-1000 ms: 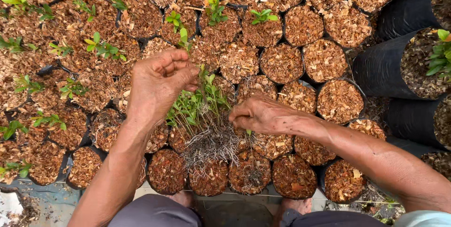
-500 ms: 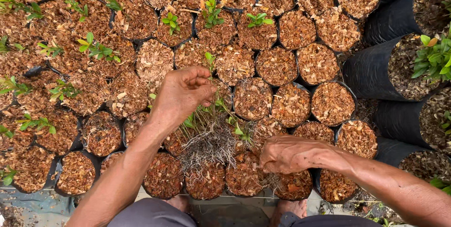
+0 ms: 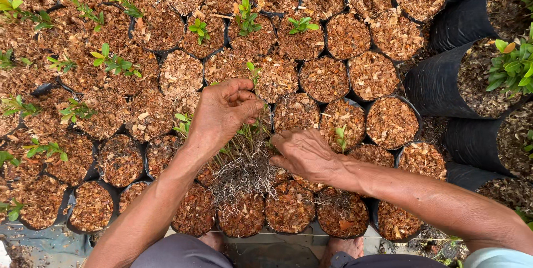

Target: The person plants small seedlings into black plastic nursery bags filled with soil and wood chips. They repeatedly pick up seedlings, place them into the bags, and press the soil around the base to secure them.

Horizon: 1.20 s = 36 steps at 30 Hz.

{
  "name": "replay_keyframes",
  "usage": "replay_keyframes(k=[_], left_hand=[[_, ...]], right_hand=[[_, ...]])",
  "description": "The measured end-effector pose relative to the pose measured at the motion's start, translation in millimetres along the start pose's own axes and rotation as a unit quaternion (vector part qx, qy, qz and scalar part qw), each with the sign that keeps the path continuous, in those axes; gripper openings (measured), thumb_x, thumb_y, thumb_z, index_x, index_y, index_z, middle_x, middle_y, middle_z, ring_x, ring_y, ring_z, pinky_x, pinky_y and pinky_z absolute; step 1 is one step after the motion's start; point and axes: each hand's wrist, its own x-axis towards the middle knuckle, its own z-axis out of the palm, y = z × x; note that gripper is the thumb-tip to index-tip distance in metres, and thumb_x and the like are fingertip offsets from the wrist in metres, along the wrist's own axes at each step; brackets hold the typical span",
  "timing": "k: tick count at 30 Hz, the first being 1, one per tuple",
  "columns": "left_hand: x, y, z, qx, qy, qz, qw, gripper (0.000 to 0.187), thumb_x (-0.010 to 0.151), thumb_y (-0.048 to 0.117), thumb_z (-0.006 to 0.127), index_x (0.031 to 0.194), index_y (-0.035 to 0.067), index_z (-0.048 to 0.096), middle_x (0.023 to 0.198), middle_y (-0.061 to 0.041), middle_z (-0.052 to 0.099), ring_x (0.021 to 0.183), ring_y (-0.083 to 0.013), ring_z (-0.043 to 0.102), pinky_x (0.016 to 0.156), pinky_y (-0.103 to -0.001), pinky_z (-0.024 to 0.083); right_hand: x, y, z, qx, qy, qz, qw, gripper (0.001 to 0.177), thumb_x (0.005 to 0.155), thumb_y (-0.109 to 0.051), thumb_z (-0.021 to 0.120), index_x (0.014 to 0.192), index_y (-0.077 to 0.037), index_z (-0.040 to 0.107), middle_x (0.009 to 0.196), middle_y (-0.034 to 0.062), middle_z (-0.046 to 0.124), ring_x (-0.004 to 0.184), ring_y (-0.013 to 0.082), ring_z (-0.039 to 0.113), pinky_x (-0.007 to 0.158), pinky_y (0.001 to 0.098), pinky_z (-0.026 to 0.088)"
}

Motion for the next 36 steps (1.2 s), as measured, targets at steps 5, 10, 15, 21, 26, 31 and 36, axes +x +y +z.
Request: replay_keyframes(k=[5,10,15,21,26,31,36], left_hand=[[-0.5,-0.1,-17.7,-0.019,0.039,0.017,0.999,0.045,0.087,-0.001,0.078,0.126,-0.013,0.06,0.088,-0.022,0.074,0.073,-0.0174,0.073,0.064,-0.026,0.068],[9.3,-3.6,-32.2,-0.047,0.07,0.048,0.995,0.044,0.088,0.0,0.079,0.126,-0.011,0.06,0.089,-0.018,0.073,0.076,-0.0151,0.072,0.068,-0.027,0.068],[6.0,-4.8,-18.3,-0.056,0.057,0.043,0.996,0.04,0.086,-0.001,0.079,0.122,-0.011,0.063,0.085,-0.018,0.073,0.074,-0.0166,0.073,0.066,-0.028,0.068],[9.3,-7.0,-20.3,-0.06,0.064,0.039,0.995,0.043,0.086,0.001,0.081,0.123,-0.011,0.061,0.086,-0.018,0.073,0.073,-0.017,0.074,0.066,-0.028,0.068],[9.3,-3.7,-18.3,-0.051,0.049,0.018,0.997,0.045,0.086,0.001,0.08,0.125,-0.012,0.06,0.087,-0.018,0.074,0.074,-0.0161,0.073,0.066,-0.027,0.068],[8.0,-9.3,-11.1,-0.015,-0.012,-0.027,0.999,0.047,0.087,-0.001,0.077,0.128,-0.014,0.058,0.09,-0.023,0.075,0.074,-0.0174,0.073,0.065,-0.026,0.068],[7.6,-6.5,-5.3,0.017,-0.037,-0.076,0.996,0.05,0.089,-0.001,0.075,0.133,-0.015,0.056,0.095,-0.024,0.074,0.076,-0.0168,0.072,0.066,-0.025,0.068]], right_hand=[[-1.2,53.2,20.6,0.228,0.009,0.15,0.962,0.012,0.097,-0.011,0.063,0.107,-0.007,0.067,0.086,0.0061,0.069,0.069,0.018,0.066,0.066,0.0239,0.06],[-24.6,94.9,12.0,0.508,0.114,0.201,0.83,0.023,0.089,-0.008,0.079,0.109,0.0,0.075,0.085,0.0182,0.077,0.054,0.0156,0.067,0.046,0.0227,0.058],[-32.2,80.6,23.4,0.56,0.164,0.131,0.801,0.022,0.079,-0.003,0.084,0.099,0.004,0.079,0.087,0.023,0.077,0.077,0.0271,0.076,0.068,0.0332,0.066],[-43.5,58.9,25.3,0.616,0.025,0.247,0.748,0.025,0.081,-0.004,0.078,0.104,0.004,0.073,0.102,0.032,0.077,0.099,0.0393,0.072,0.093,0.0403,0.058],[-44.4,26.0,-19.5,0.336,-0.121,0.18,0.916,0.012,0.094,-0.01,0.067,0.105,-0.007,0.072,0.096,0.0153,0.076,0.092,0.0254,0.074,0.097,0.0372,0.058],[-67.7,63.4,-17.9,-0.038,-0.285,0.174,0.942,0.01,0.094,-0.016,0.062,0.102,-0.021,0.065,0.083,-0.0056,0.065,0.086,0.0145,0.067,0.093,0.0329,0.057],[-51.7,7.3,-75.1,-0.007,-0.319,0.186,0.929,0.025,0.096,-0.009,0.059,0.121,-0.014,0.066,0.092,0.0018,0.066,0.098,0.0192,0.067,0.101,0.0385,0.055]])
